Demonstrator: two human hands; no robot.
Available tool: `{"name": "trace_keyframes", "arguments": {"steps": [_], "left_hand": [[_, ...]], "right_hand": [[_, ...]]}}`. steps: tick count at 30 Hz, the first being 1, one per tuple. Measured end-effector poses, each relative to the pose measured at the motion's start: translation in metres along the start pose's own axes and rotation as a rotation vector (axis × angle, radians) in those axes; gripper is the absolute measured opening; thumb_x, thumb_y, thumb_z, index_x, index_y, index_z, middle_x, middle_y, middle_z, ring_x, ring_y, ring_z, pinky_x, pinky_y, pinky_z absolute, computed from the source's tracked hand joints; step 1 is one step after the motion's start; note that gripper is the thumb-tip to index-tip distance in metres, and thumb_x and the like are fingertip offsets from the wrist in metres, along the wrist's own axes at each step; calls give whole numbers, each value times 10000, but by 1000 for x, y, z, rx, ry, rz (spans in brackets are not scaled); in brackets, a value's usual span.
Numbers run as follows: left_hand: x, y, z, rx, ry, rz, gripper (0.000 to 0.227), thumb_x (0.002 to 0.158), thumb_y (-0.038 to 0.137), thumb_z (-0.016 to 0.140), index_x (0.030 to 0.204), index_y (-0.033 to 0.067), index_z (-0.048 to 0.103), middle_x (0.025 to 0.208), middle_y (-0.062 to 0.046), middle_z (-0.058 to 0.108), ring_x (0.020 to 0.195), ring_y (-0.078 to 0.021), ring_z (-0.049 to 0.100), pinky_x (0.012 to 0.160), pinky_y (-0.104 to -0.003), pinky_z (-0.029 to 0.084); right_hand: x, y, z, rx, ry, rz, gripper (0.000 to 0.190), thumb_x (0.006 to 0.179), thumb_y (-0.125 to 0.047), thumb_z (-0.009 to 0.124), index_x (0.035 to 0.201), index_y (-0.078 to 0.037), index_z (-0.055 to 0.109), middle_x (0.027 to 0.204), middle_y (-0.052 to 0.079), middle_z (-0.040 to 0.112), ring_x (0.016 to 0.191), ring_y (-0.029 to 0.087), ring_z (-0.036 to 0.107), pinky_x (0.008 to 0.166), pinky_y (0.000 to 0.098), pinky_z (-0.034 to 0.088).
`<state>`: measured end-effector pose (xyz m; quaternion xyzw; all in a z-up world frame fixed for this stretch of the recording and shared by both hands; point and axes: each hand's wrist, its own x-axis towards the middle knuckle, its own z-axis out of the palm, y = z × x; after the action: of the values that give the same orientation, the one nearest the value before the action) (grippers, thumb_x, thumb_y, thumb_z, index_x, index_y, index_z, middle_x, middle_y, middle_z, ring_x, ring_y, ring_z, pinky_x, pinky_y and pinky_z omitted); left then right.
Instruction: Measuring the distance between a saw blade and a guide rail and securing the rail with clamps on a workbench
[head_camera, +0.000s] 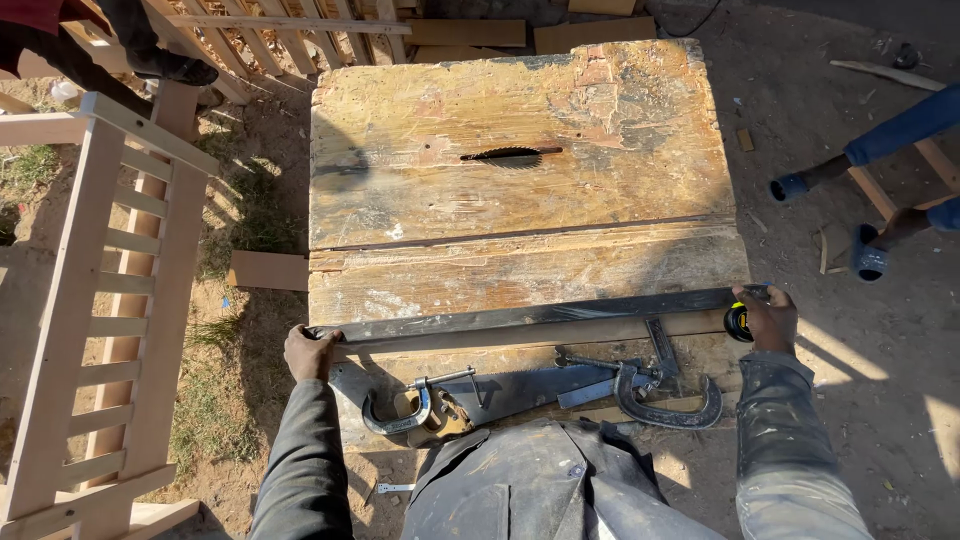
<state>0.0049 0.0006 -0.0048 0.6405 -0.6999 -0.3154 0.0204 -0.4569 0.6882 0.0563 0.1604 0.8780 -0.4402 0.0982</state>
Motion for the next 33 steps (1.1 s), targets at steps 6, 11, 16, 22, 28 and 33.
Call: {"name": "trace_keyframes", "arguments": {"steps": [6,11,16,22,28,33], "left_hand": [[23,-27,13,95,51,140,834,768,435,929,1390,-3,587,1264,-287,634,1220,-483,615,1081,-509,469],[4,-9,-3,121,26,81,655,754,419,958,1176,16,661,1156,-218,698,1079,-373,659,954,-447,514],[-16,-5,-10,103,-10,-17,723,723,409,977,1247,10,679,1228,-158,714,1112,-289,674,988,-374,537],[-36,-17,-17,85,23,-7,751,758,401,936,1337,23,641,1314,-167,659,1213,-310,622,1036,-388,488],[-32,-23,-23,101,-21,26,823,734,469,953,1355,40,627,1302,-146,668,1193,-291,633,1007,-380,496],[-25,-24,-23,227,-56,-3,827,814,565,933,1322,-1,607,1275,-189,654,1154,-321,621,992,-449,505]], "right_hand": [[-48,-19,-8,-240,-129,-107,888,1032,-469,739,1604,57,308,1578,386,295,1446,607,288,1155,826,291],[-6,23,4,-253,-79,-138,883,973,-466,789,1597,-33,339,1576,298,348,1421,552,338,1060,751,368],[-7,27,1,-251,-58,-164,912,899,-445,826,1588,-76,357,1600,242,343,1425,534,318,1053,733,429],[-4,32,3,-150,-86,-158,881,917,-345,850,1586,-80,342,1609,241,325,1431,555,294,1073,742,429],[9,46,9,-175,-17,-145,882,869,-399,864,1562,-96,410,1581,236,396,1399,526,383,977,675,481],[-9,25,-2,-143,-59,-81,822,903,-423,800,1559,-120,408,1597,166,400,1434,474,392,1098,672,470]]}}
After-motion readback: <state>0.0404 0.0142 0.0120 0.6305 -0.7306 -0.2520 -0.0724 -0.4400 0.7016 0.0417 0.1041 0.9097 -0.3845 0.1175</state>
